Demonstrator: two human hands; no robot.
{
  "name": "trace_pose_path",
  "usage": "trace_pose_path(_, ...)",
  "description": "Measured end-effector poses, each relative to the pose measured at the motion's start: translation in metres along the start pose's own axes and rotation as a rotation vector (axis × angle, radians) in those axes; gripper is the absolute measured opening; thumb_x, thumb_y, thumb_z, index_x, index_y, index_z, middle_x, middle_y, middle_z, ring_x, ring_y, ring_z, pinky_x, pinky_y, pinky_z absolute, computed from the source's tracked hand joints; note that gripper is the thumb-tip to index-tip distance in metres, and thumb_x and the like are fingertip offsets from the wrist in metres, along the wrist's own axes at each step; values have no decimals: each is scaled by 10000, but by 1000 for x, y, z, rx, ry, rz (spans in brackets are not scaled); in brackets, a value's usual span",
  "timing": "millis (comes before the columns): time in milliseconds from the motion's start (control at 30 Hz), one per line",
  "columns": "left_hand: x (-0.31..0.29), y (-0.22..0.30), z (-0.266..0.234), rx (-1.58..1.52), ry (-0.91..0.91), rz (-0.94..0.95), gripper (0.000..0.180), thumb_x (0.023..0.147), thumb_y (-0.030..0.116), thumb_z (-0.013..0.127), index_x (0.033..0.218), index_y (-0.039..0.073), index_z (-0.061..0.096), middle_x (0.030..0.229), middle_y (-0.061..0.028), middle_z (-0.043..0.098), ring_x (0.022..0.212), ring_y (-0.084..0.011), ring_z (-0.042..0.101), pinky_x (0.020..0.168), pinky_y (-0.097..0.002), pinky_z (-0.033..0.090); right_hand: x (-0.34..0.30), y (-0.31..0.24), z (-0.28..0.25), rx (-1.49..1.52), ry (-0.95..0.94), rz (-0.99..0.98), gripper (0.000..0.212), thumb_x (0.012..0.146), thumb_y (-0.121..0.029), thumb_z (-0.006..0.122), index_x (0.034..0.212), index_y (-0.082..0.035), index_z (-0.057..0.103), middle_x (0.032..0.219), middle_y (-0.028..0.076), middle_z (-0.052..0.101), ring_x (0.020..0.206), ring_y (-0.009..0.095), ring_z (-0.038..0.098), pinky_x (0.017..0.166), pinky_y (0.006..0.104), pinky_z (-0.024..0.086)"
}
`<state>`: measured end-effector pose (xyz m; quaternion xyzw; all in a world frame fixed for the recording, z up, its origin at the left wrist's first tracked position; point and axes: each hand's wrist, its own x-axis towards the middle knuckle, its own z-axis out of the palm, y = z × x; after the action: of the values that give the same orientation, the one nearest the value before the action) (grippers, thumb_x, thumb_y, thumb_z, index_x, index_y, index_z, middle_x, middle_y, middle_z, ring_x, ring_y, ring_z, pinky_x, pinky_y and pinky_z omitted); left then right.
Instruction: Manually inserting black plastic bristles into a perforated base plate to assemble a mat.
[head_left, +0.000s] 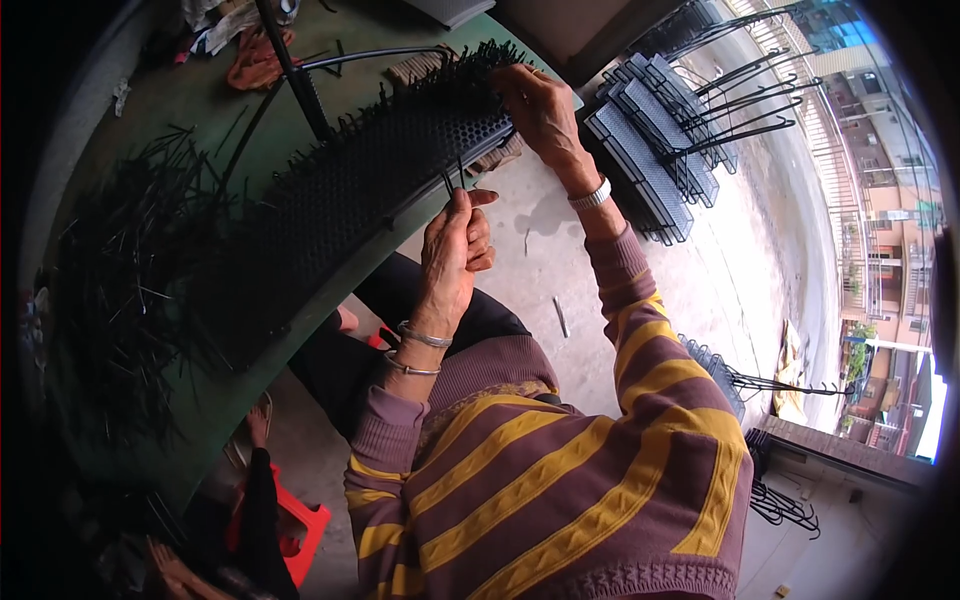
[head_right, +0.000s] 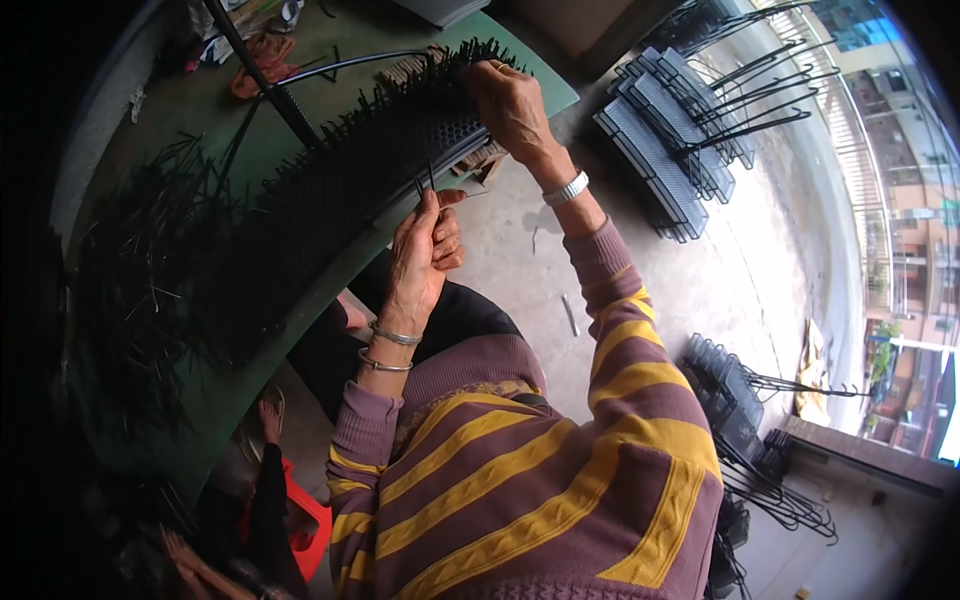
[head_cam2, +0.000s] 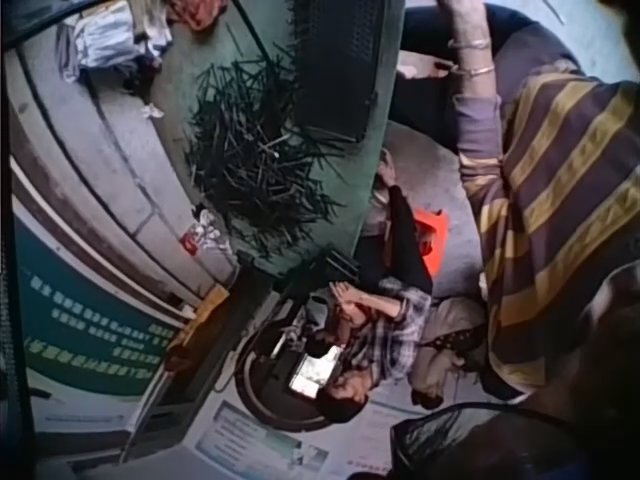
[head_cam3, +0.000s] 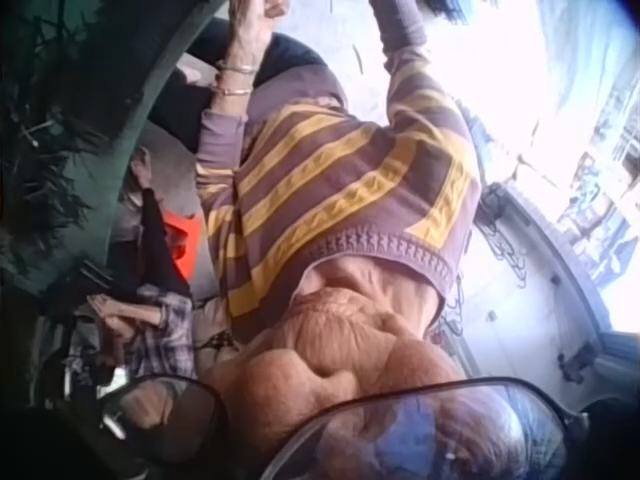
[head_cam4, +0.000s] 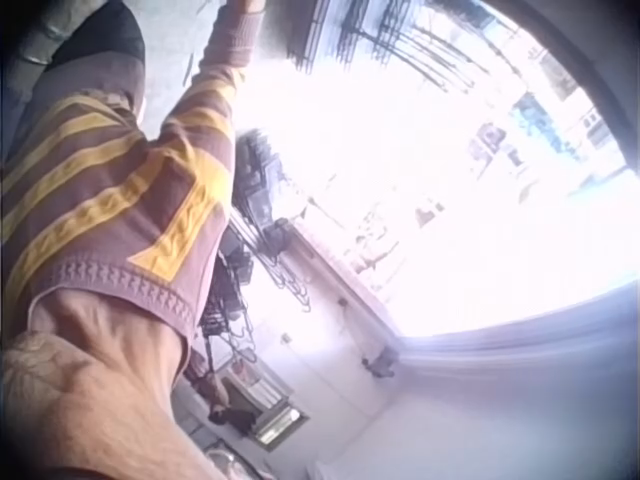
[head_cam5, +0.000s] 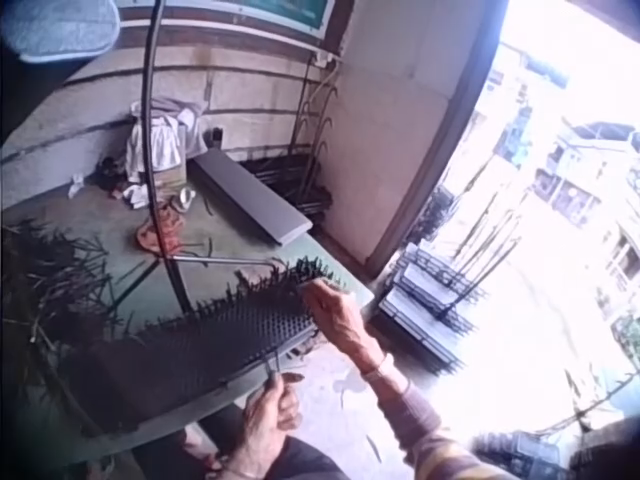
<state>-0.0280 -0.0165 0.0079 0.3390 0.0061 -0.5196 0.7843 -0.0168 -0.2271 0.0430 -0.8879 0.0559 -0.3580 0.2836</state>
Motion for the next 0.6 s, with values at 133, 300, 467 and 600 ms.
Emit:
trace_pose_path(133, 0, -3, -1, 6, -5, 13, 384, 1007, 417, 461, 1071, 60, 588, 587, 77, 268, 472, -27, 182, 432, -197, 175, -2, -1, -1, -36, -10, -109, 112, 809, -21, 612, 910, -52, 649, 828, 132, 635, 733, 327, 625, 629, 372, 505)
trace_pose_path(300, -6, -1, 4, 20, -35, -46, 358, 1009, 432, 447, 1086, 102, 563, 589, 68, 272, 456, -33, 201, 432, -200, 197, -8, 18, 11, -220, -20, -79, 137, 805, -80, 622, 928, -103, 679, 856, 110, 635, 764, 318, 631, 638, 401, 499)
trace_pose_path(467, -8, 1, 6, 46, -20, -28, 365, 1006, 444, 444, 1083, 107, 561, 586, 66, 285, 453, -32, 214, 433, -195, 197, -12, 10, 12, -459, -10, -21, 144, 811, -179, 643, 933, -186, 719, 905, 94, 582, 881, 294, 569, 720, 406, 439)
trace_pose_path(600, -8, 1, 4, 96, -39, -23, 386, 1008, 452, 433, 1095, 98, 559, 586, 65, 293, 454, -33, 220, 434, -196, 202, -14, -13, 12, -532, -34, -42, 169, 863, -229, 616, 976, -167, 726, 903, 109, 583, 868, 295, 568, 720, 398, 445)
